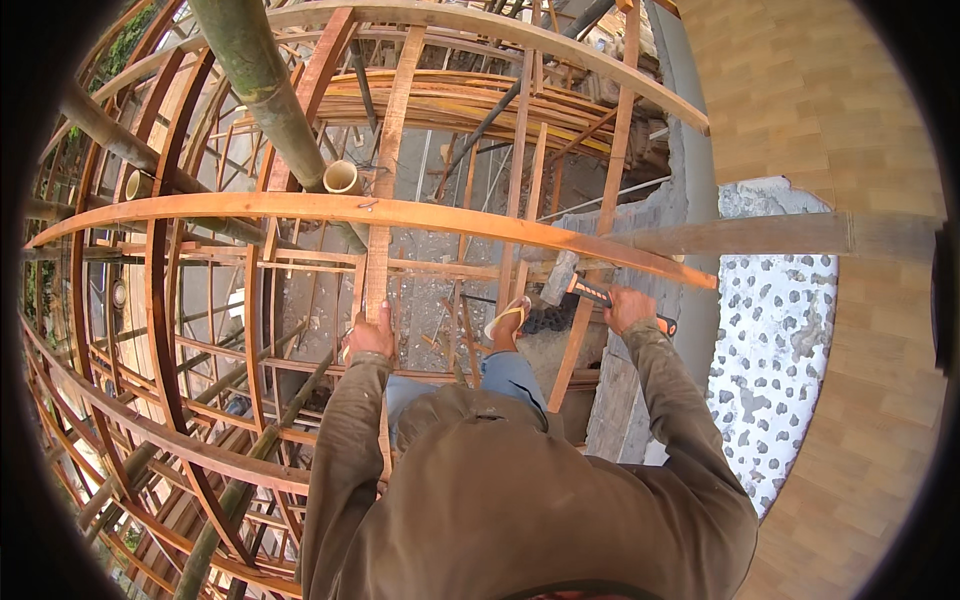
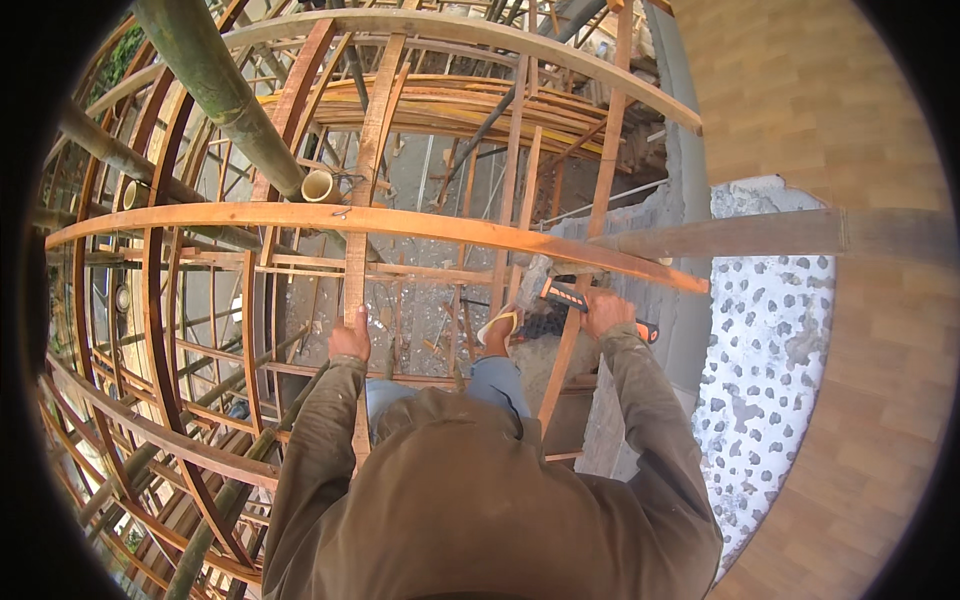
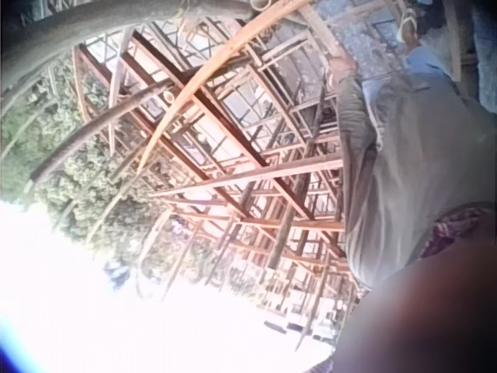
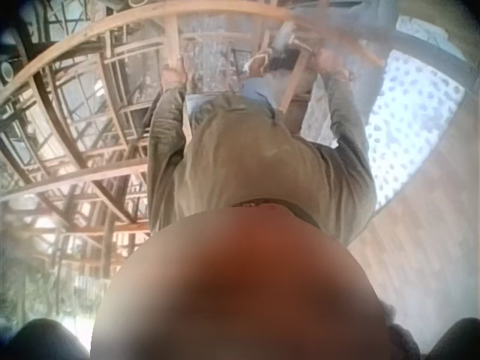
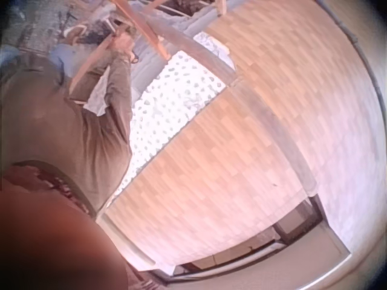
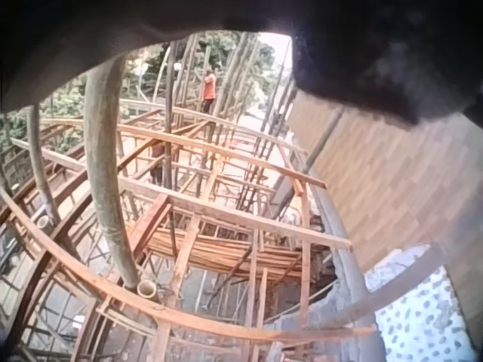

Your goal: The person uses a hammer to secure wooden planks onto a bamboo scaffolding structure. They repeatedly position planks and strike them to fasten them in place, working on the framework of the scaffolding.

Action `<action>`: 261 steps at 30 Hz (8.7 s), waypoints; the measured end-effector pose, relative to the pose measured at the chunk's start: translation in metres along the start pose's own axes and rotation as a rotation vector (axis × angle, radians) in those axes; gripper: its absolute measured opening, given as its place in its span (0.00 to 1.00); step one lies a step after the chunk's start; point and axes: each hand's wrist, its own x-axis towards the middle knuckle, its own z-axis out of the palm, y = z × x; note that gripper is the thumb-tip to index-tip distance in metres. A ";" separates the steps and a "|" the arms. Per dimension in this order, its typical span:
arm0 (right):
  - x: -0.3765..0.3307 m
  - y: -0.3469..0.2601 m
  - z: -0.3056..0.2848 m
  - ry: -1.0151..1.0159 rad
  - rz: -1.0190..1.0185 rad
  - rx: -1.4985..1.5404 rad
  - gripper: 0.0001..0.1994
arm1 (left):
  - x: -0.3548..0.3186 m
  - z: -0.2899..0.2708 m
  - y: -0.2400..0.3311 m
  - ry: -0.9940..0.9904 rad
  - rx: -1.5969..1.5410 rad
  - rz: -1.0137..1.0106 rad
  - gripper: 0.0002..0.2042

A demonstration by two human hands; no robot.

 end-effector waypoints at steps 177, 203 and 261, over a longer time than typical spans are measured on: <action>-0.027 -0.002 0.064 -0.240 0.582 2.101 0.07 | 0.025 0.014 0.291 -0.180 0.784 0.888 0.43; 0.176 0.077 -0.083 -0.559 0.084 1.246 0.20 | 0.040 0.012 0.304 -0.241 0.640 0.609 0.41; 0.265 -0.023 -0.180 -0.928 0.073 0.620 0.09 | 0.055 -0.006 0.291 -0.459 0.325 0.726 0.32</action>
